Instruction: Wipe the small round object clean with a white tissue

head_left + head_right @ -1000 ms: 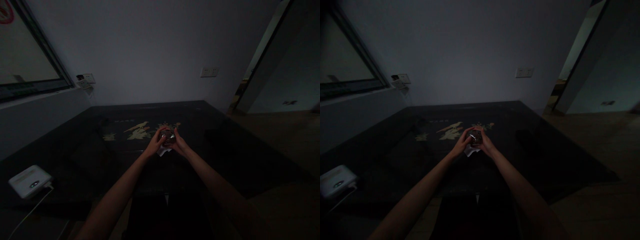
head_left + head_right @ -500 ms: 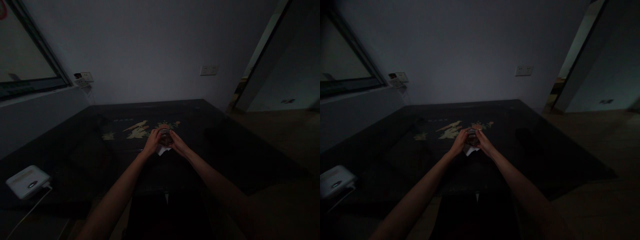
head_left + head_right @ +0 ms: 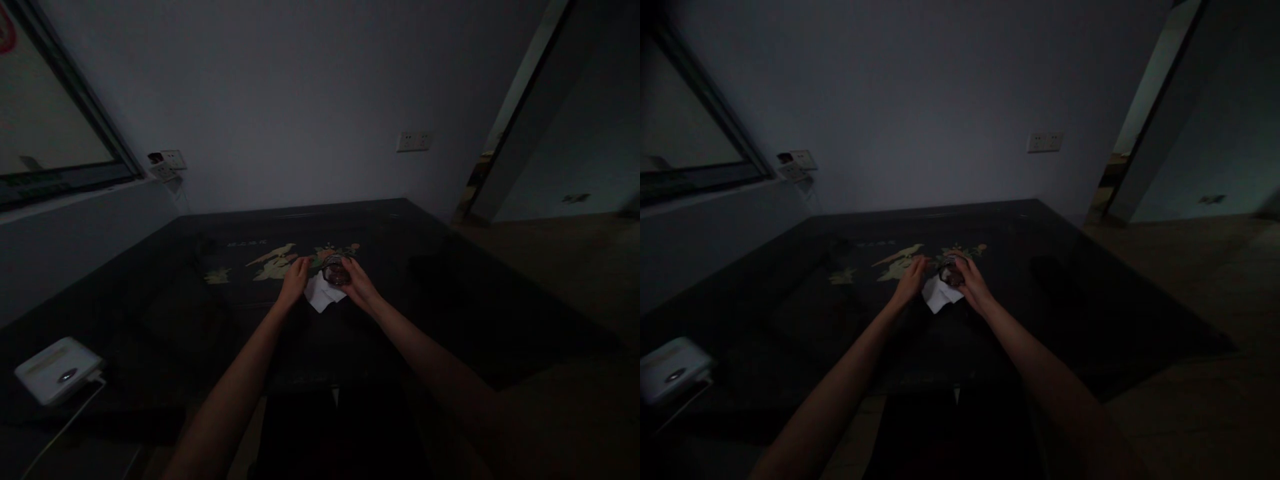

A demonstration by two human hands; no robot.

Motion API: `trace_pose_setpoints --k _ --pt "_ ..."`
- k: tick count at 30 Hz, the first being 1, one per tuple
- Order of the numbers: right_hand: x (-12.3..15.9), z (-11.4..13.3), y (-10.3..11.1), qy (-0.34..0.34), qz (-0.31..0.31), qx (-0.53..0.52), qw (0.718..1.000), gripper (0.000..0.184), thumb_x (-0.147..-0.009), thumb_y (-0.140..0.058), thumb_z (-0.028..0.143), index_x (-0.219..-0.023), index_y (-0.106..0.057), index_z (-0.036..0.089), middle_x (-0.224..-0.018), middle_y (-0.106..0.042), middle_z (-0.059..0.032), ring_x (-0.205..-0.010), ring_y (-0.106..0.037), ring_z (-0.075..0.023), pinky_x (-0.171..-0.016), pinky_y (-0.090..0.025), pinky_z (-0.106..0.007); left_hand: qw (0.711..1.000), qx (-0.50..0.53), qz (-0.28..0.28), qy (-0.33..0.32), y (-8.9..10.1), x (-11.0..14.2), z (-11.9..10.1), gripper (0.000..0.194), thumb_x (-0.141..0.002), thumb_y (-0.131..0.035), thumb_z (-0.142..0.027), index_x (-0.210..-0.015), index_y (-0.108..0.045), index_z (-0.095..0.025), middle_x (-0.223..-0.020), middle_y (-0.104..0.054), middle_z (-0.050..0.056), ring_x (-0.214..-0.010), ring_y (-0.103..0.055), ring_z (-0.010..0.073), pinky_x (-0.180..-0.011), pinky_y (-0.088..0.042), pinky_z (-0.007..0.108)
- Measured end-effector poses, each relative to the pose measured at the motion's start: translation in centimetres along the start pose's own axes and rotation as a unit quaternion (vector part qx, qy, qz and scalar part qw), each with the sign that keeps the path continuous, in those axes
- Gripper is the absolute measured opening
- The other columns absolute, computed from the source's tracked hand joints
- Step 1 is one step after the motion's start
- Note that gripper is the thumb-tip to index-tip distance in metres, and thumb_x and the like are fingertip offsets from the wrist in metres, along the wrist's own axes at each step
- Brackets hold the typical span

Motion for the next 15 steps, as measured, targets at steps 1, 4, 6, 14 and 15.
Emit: trace_pose_setpoints --k 1,4,6,14,15 --pt "-0.2 0.2 0.4 0.008 -0.013 0.000 1.000 0.039 -0.067 -0.078 0.048 -0.095 -0.062 0.027 -0.091 -0.070 0.0005 -0.083 -0.066 -0.0179 -0.071 -0.055 -0.033 1.000 -0.026 0.005 0.011 0.1 -0.1 0.4 0.037 -0.094 -0.038 -0.037 -0.109 -0.063 -0.015 -0.112 -0.066 0.011 -0.106 -0.060 0.0222 -0.095 -0.045 0.037" --pt "-0.6 0.9 1.4 0.035 -0.048 -0.016 0.998 0.041 -0.062 -0.082 0.044 -0.091 -0.061 0.024 -0.090 -0.071 -0.0002 -0.081 -0.067 -0.0174 -0.070 -0.055 -0.031 0.991 -0.111 0.052 0.048 -0.3 0.0 1.6 0.037 -0.088 -0.051 -0.041 -0.108 -0.063 -0.013 -0.104 -0.068 0.014 -0.098 -0.063 0.0249 -0.087 -0.048 0.036" --pt "-0.8 1.2 1.8 0.048 -0.064 -0.031 0.996 0.042 -0.059 -0.084 0.041 -0.089 -0.061 0.023 -0.089 -0.071 -0.0004 -0.080 -0.067 -0.0170 -0.072 -0.055 -0.031 0.981 -0.165 0.086 0.056 -0.7 0.4 2.1 0.044 -0.079 -0.063 -0.043 -0.111 -0.062 -0.012 -0.102 -0.068 0.016 -0.094 -0.063 0.0260 -0.082 -0.049 0.035" --pt "-1.2 0.7 2.1 0.023 -0.055 -0.048 0.997 0.041 -0.062 -0.083 0.044 -0.090 -0.065 0.021 -0.089 -0.073 -0.0023 -0.082 -0.068 -0.0170 -0.074 -0.056 -0.030 0.970 -0.210 0.112 0.058 -1.2 1.0 1.9 0.023 -0.077 -0.059 -0.030 -0.093 -0.065 -0.015 -0.093 -0.069 0.010 -0.086 -0.062 0.0231 -0.074 -0.046 0.030" --pt "-1.3 0.7 2.0 0.021 -0.052 -0.049 0.997 0.040 -0.064 -0.081 0.046 -0.091 -0.065 0.022 -0.089 -0.073 -0.0023 -0.083 -0.068 -0.0176 -0.075 -0.056 -0.031 0.973 -0.197 0.105 0.063 -1.1 0.9 1.8 0.021 -0.079 -0.057 -0.029 -0.092 -0.065 -0.014 -0.091 -0.069 0.010 -0.085 -0.062 0.0229 -0.074 -0.045 0.030"
Point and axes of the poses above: each hand's wrist, its own x-axis away from the middle knuckle, its own y-axis out of the back of the hand, z = x × y, the point moved 6 cm from there along -x, towards the middle knuckle
